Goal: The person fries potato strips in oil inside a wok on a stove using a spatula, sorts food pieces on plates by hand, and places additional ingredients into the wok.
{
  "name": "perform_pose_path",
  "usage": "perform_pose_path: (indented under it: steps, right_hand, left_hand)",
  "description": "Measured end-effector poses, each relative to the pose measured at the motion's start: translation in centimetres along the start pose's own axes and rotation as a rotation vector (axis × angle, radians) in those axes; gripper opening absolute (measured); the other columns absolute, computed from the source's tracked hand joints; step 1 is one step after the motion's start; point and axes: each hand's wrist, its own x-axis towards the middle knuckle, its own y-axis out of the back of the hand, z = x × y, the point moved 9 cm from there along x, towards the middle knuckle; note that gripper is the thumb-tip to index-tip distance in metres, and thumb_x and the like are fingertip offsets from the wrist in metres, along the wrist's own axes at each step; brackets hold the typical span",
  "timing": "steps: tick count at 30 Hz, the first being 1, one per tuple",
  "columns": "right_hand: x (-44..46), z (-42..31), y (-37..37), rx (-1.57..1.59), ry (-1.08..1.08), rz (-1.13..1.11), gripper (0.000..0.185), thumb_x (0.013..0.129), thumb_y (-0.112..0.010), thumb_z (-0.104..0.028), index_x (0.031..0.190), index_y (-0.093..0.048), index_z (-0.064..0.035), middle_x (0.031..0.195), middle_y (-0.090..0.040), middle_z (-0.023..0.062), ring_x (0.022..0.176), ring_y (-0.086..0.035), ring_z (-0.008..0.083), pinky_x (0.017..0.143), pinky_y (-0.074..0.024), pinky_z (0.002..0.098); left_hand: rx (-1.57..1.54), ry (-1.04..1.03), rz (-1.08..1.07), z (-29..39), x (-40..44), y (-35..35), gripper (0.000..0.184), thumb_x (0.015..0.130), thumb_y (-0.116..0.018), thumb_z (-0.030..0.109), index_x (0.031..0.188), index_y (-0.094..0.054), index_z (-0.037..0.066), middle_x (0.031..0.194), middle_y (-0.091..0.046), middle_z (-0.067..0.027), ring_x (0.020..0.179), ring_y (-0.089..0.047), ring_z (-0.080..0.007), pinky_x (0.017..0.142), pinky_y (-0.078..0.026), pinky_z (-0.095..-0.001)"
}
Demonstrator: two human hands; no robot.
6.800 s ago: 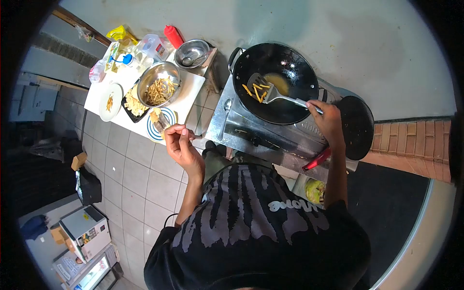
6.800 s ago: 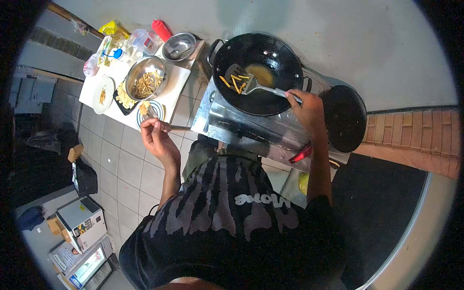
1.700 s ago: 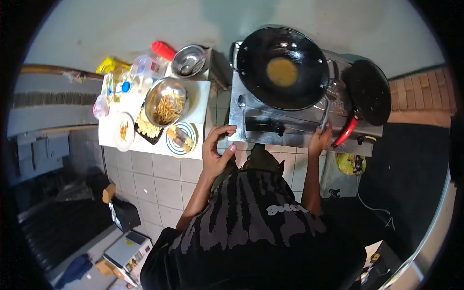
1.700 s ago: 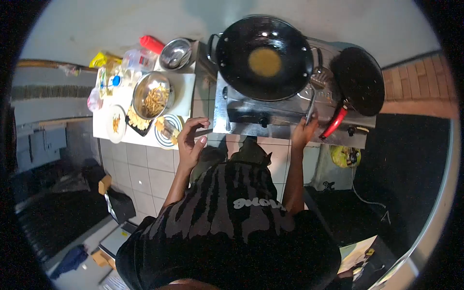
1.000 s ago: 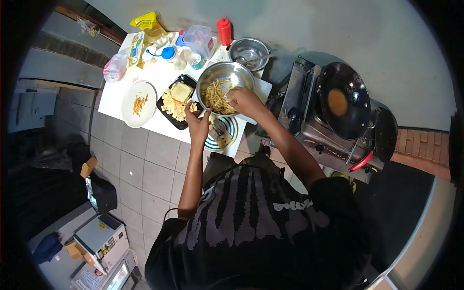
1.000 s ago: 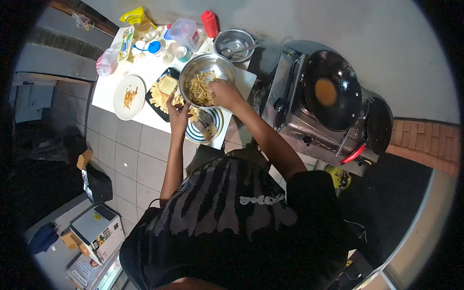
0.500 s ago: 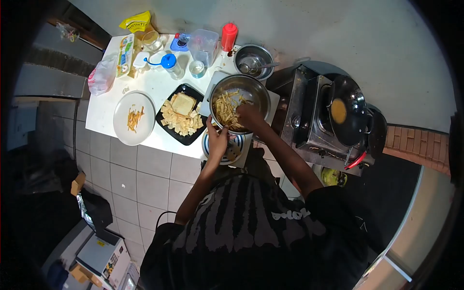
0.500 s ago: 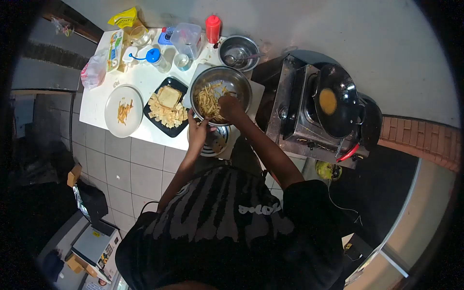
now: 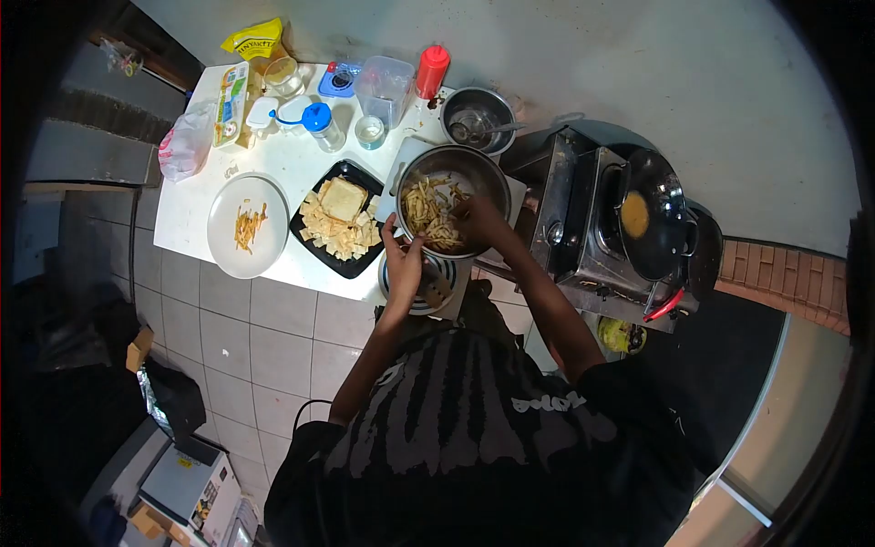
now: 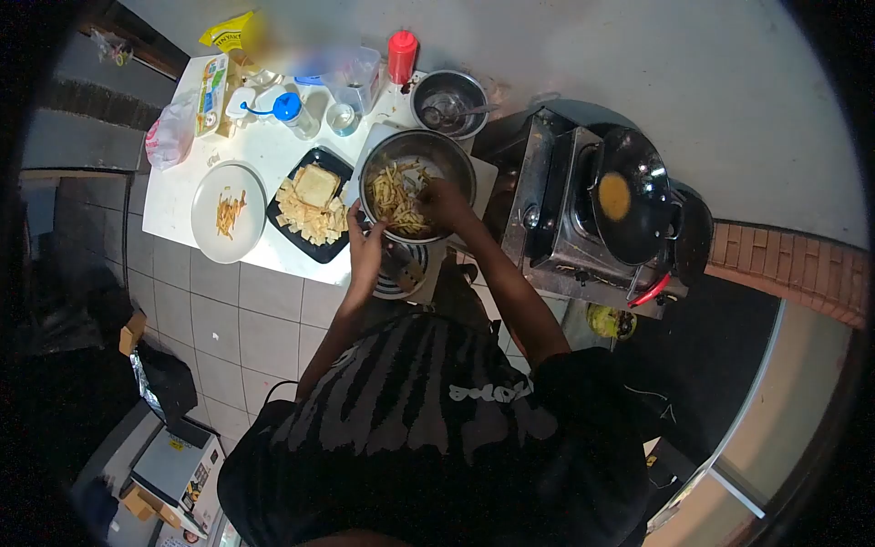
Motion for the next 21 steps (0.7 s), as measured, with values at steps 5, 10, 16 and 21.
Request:
perform_pose_path:
  steps: [5, 10, 16, 21]
  right_hand:
    - [-0.1, -0.4, 1.6, 0.178, -0.054, -0.075, 0.033, 0.073, -0.077, -0.025, 0.094, -0.071, -0.0003, 0.085, -0.070, 0.0154, 0.077, -0.067, 0.0239, 0.074, -0.0510, 0.0353]
    - [-2.0, -1.8, 3.6, 0.469, -0.089, -0.088, 0.032, 0.076, -0.075, -0.022, 0.100, -0.070, -0.0012, 0.088, -0.071, 0.0118, 0.078, -0.065, 0.0170, 0.072, -0.0513, 0.0329]
    - [-5.6, -4.5, 8.8, 0.740, -0.067, -0.017, 0.029, 0.084, -0.068, -0.015, 0.106, -0.066, 0.0034, 0.097, -0.069, 0.0083, 0.091, -0.063, 0.0140, 0.082, -0.0499, 0.0278]
    - [-12.0, -6.9, 19.8, 0.676, 0.013, 0.197, 0.021, 0.085, -0.065, -0.010, 0.103, -0.068, 0.0016, 0.097, -0.069, 0.0104, 0.090, -0.063, 0.0140, 0.081, -0.0502, 0.0266]
  left_hand:
    - [-0.038, 0.032, 0.060, 0.3, -0.2, 0.4, 0.064, 0.089, -0.060, 0.010, 0.142, -0.023, 0.011, 0.083, -0.044, -0.0013, 0.065, -0.043, -0.0073, 0.053, -0.038, -0.0202]
    - [0.044, -0.040, 0.077, 0.7, -0.7, 0.8, 0.066, 0.089, -0.062, 0.013, 0.143, -0.024, 0.010, 0.083, -0.042, -0.0012, 0.070, -0.040, -0.0081, 0.062, -0.035, -0.0207]
    - [0.095, -0.236, 0.174, 0.2, -1.2, 1.8, 0.063, 0.093, -0.057, 0.022, 0.144, -0.023, 0.008, 0.094, -0.042, -0.0079, 0.085, -0.044, -0.0161, 0.076, -0.040, -0.0278]
    - [0.227, -0.362, 0.404, 2.5, -3.3, 1.7, 0.059, 0.096, -0.052, 0.021, 0.145, -0.023, 0.007, 0.120, -0.034, -0.0186, 0.101, -0.046, -0.0247, 0.092, -0.039, -0.0339]
